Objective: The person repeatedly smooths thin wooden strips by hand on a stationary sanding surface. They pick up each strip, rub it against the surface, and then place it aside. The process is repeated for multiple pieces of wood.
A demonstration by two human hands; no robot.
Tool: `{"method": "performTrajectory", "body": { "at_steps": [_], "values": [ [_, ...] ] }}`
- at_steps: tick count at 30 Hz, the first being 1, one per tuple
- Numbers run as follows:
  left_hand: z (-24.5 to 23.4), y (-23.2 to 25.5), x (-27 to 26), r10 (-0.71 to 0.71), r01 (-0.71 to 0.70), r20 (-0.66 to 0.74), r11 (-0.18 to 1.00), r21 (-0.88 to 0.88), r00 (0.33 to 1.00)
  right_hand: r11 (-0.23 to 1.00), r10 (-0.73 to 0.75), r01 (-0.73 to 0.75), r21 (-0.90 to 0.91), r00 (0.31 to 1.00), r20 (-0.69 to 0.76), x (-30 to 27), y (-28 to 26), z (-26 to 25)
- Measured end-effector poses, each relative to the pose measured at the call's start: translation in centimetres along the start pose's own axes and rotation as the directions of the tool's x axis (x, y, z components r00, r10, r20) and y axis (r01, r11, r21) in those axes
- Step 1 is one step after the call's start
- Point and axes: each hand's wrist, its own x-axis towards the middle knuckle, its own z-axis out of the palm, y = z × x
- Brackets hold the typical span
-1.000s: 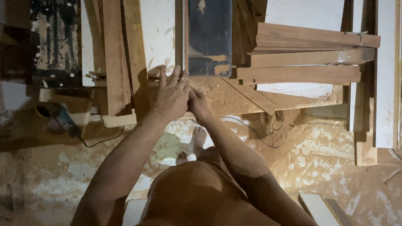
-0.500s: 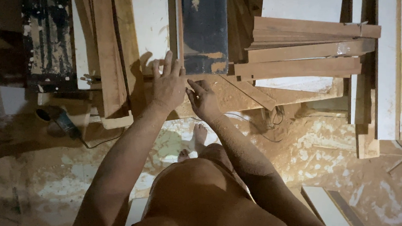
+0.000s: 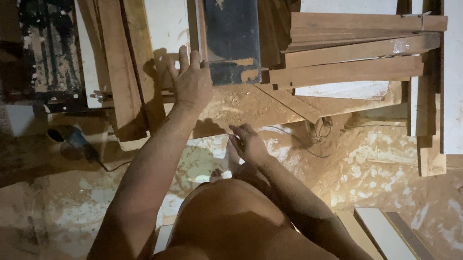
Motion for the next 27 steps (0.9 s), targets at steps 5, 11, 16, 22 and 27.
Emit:
{"method": "performTrajectory", "body": {
  "at_steps": [5,11,16,22,27],
  "values": [
    [-0.8,0.6,0.5,-0.054,0.054,0.000,0.998,0.044,0.999,0.997,0.082,-0.081,-0.015,0.992,0.095,-5.6,4.7,-0.2],
    [0.1,0.3,2.1,-0.053,0.045,-0.132,0.997,-0.059,0.990,0.983,0.152,-0.141,-0.121,0.985,0.084,-8.6,8.5,-1.3],
    [1.5,-0.3,3.6,-0.056,0.051,-0.159,0.998,-0.034,0.986,0.963,0.077,-0.067,-0.261,0.997,0.029,-9.3,12.5,-1.0],
    [1.4,-0.1,4.4,-0.062,0.040,-0.304,0.996,-0.080,0.951,0.971,0.152,-0.160,-0.176,0.987,-0.059,-8.4,10.7,-1.6],
    [1.6,-0.4,5.4,-0.032,0.064,-0.546,0.997,0.039,0.837,0.993,0.085,-0.076,-0.087,0.990,0.111,-5.9,6.7,-2.2]
  ]
}}
